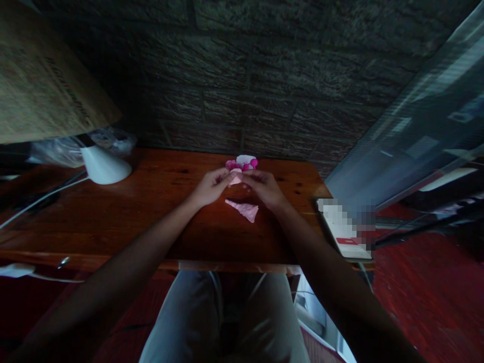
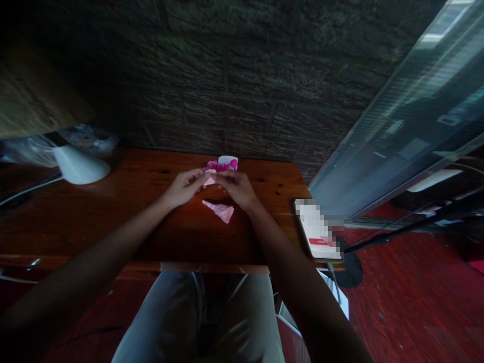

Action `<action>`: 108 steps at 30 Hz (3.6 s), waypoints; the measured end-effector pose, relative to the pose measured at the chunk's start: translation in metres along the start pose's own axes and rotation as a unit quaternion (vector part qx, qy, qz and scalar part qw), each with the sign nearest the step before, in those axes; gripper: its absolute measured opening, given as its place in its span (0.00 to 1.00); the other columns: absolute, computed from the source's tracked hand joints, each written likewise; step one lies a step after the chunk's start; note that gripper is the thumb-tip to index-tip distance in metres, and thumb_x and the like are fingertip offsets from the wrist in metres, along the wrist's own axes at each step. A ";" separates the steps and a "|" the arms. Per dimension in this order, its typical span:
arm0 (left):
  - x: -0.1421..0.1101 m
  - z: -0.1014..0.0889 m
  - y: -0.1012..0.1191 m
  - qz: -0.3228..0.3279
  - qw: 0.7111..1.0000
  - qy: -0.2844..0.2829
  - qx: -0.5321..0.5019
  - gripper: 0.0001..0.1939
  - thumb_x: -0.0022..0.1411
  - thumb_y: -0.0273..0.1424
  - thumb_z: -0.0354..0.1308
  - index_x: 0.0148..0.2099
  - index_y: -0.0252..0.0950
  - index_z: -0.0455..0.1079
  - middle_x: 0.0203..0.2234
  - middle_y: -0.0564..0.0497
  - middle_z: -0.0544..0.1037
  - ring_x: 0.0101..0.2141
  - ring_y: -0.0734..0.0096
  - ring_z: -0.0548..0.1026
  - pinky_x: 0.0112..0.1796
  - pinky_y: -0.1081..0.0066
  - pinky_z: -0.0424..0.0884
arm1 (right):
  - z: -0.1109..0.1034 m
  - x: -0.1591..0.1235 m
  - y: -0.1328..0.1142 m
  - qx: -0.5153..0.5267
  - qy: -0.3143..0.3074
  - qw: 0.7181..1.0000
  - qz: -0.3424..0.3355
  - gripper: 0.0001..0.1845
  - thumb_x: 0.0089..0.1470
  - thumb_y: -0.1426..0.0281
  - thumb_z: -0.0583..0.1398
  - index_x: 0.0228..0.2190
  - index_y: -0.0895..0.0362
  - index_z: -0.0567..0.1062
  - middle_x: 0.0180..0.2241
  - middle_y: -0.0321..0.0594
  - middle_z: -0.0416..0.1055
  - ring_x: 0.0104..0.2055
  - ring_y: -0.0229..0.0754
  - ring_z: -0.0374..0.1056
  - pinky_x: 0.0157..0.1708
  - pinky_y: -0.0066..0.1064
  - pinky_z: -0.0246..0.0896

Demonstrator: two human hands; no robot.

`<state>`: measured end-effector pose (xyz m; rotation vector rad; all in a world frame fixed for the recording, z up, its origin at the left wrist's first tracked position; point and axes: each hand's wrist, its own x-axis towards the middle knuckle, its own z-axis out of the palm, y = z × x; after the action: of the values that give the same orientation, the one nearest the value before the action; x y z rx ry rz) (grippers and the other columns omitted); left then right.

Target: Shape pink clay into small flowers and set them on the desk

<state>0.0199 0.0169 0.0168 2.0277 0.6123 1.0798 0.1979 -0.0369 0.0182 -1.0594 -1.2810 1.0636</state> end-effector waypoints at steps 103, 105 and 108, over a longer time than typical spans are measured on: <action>-0.002 0.003 0.002 0.012 0.999 0.017 -0.040 0.21 0.65 0.48 0.57 0.29 0.37 0.65 0.23 0.56 0.67 0.26 0.74 0.65 0.31 0.73 0.64 | 0.008 -0.004 0.001 -0.024 0.001 1.000 -0.020 0.18 0.48 0.53 0.70 0.36 0.52 0.84 0.35 0.37 0.80 0.35 0.40 0.71 0.37 0.33 0.66; -0.002 0.003 0.001 0.009 0.999 0.022 -0.042 0.22 0.65 0.49 0.57 0.29 0.36 0.65 0.23 0.55 0.67 0.27 0.74 0.65 0.31 0.73 0.64 | 0.007 -0.004 0.001 -0.025 -0.001 0.999 -0.022 0.18 0.47 0.54 0.70 0.36 0.52 0.84 0.34 0.37 0.80 0.35 0.40 0.71 0.37 0.33 0.66; -0.001 0.003 0.002 -0.021 0.998 0.009 -0.066 0.23 0.64 0.52 0.57 0.33 0.35 0.69 0.24 0.55 0.69 0.26 0.75 0.65 0.29 0.74 0.62 | 0.004 -0.001 0.004 -0.020 0.015 0.999 -0.021 0.17 0.46 0.55 0.70 0.35 0.53 0.84 0.33 0.37 0.80 0.33 0.39 0.70 0.35 0.33 0.64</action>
<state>0.0217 0.0140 0.0164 1.8854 0.5761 1.0862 0.1942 -0.0376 0.0142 -1.0694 -1.2995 0.9901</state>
